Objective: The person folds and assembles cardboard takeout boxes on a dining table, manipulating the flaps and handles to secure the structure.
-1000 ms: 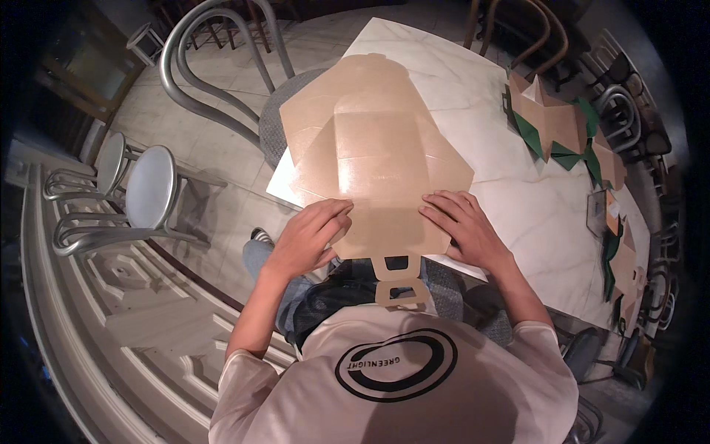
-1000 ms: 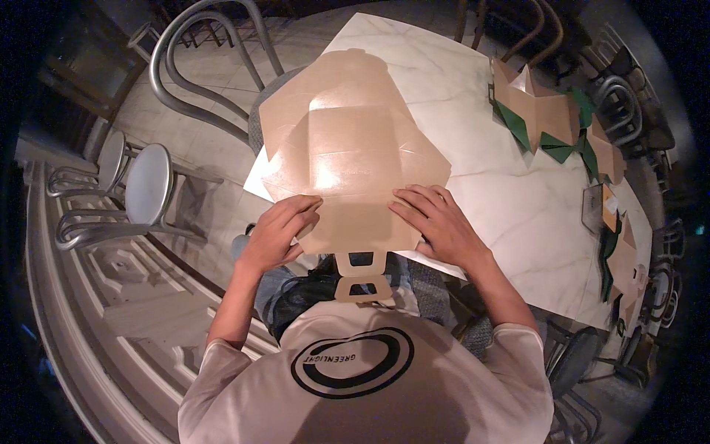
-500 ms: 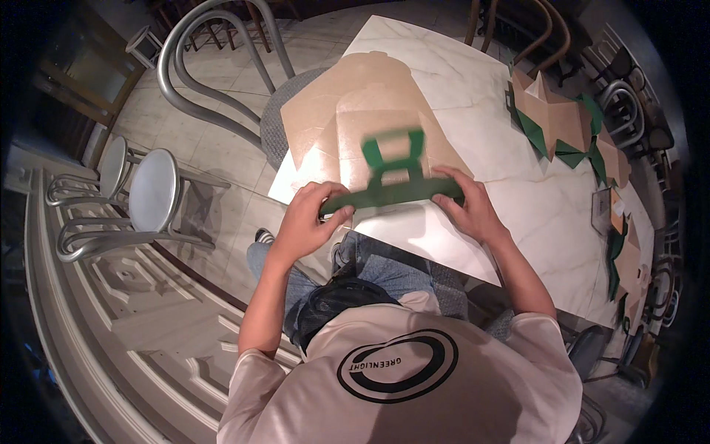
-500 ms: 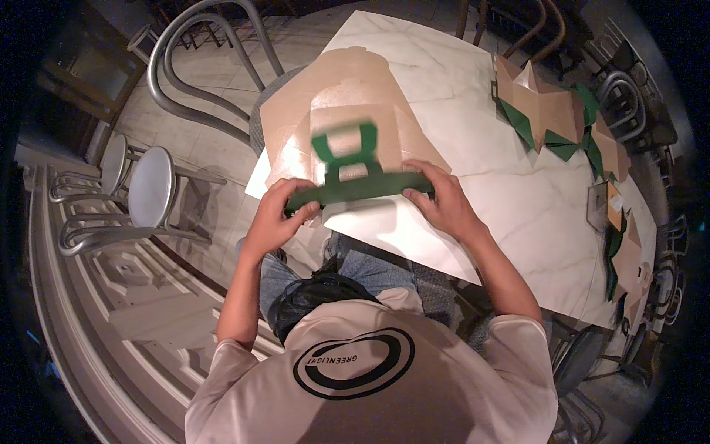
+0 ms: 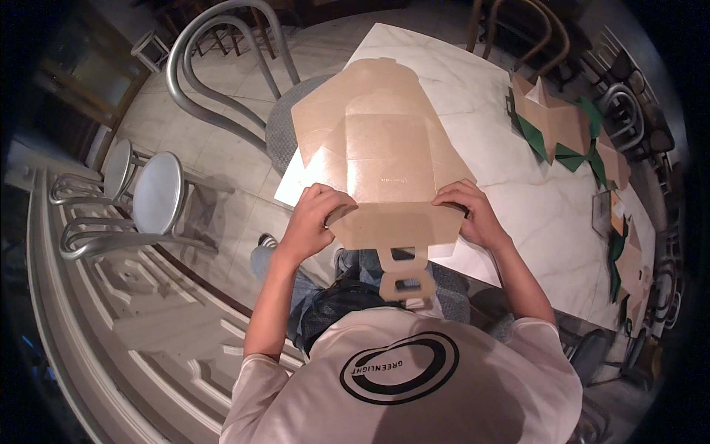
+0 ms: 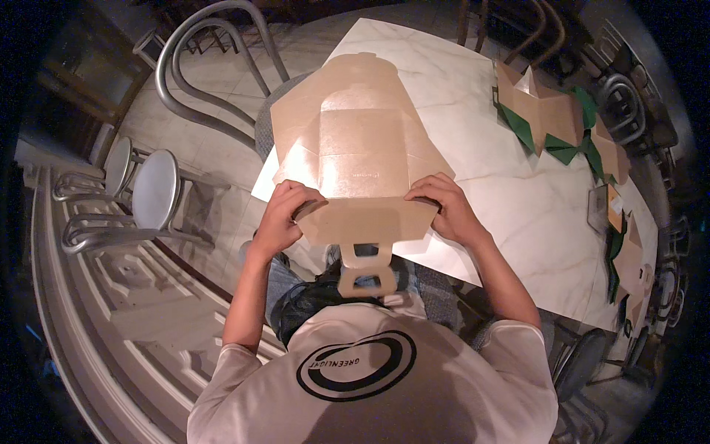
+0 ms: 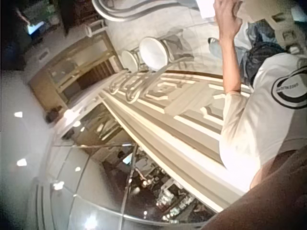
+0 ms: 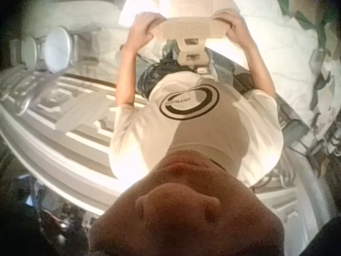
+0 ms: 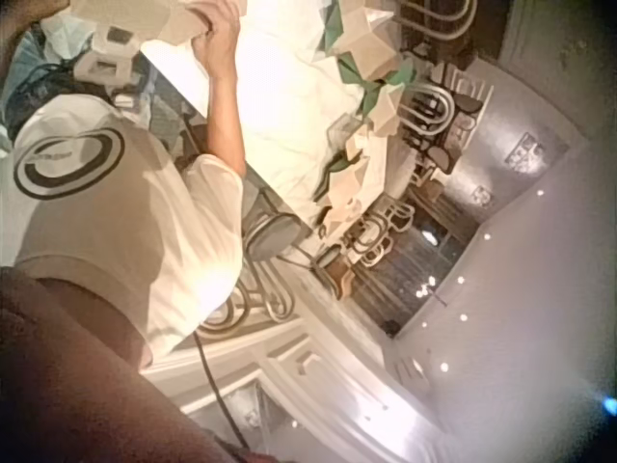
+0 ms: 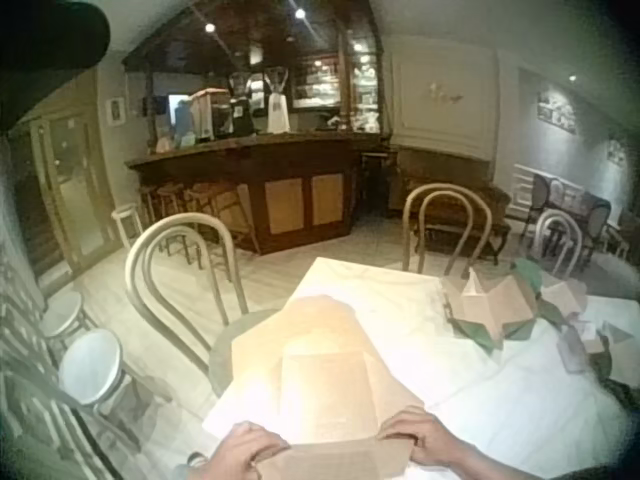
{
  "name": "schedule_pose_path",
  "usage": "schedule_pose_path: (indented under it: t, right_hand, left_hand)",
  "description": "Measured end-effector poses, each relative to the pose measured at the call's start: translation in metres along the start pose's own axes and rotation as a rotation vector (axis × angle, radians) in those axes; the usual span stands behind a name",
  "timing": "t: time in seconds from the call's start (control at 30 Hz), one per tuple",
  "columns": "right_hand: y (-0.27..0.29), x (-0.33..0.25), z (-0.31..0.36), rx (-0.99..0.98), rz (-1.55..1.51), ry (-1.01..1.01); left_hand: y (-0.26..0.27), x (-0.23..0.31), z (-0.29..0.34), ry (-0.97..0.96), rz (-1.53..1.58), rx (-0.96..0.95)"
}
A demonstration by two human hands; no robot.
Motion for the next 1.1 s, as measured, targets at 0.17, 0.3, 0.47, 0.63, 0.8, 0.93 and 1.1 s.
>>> schedule_pose_path:
  t: [0.17,0.3,0.47,0.63,0.8,0.93,1.1]
  right_hand:
    - [0.002,-0.016,0.004,0.123,0.104,0.141]
    - [0.003,-0.004,0.006,0.105,0.023,0.004]
    - [-0.001,-0.008,-0.013,0.267,0.047,-0.334]
    - [-0.004,-0.003,-0.021,0.227,0.084,-0.383]
    - [0.036,0.004,-0.033,0.426,-0.004,-0.009]
    - [0.080,0.025,-0.071,0.659,0.049,0.204]
    - [0.128,0.045,-0.046,1.049,-0.179,-0.090]
  left_hand:
    - [-0.004,-0.004,0.003,-0.019,0.018,0.044]
    - [-0.004,-0.001,-0.012,0.139,0.023,0.076]
    - [-0.003,-0.003,-0.033,0.526,-0.154,-0.001]
    - [-0.003,0.003,-0.036,0.543,-0.214,0.031]
    - [0.001,0.053,-0.015,0.148,-0.071,0.086]
    - [-0.007,0.109,-0.009,-0.160,0.024,-0.021]
    - [0.000,0.055,-0.014,-0.140,-0.275,0.008]
Point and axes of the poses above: each hand's wrist, its own z-axis away from the middle knuckle, its own y-axis out of the back of the hand, x = y × z, the point moved 5 cm from there along -z, towards the middle knuckle, and after that the axes turned 10 degrees about x, right-handed, at the moved point
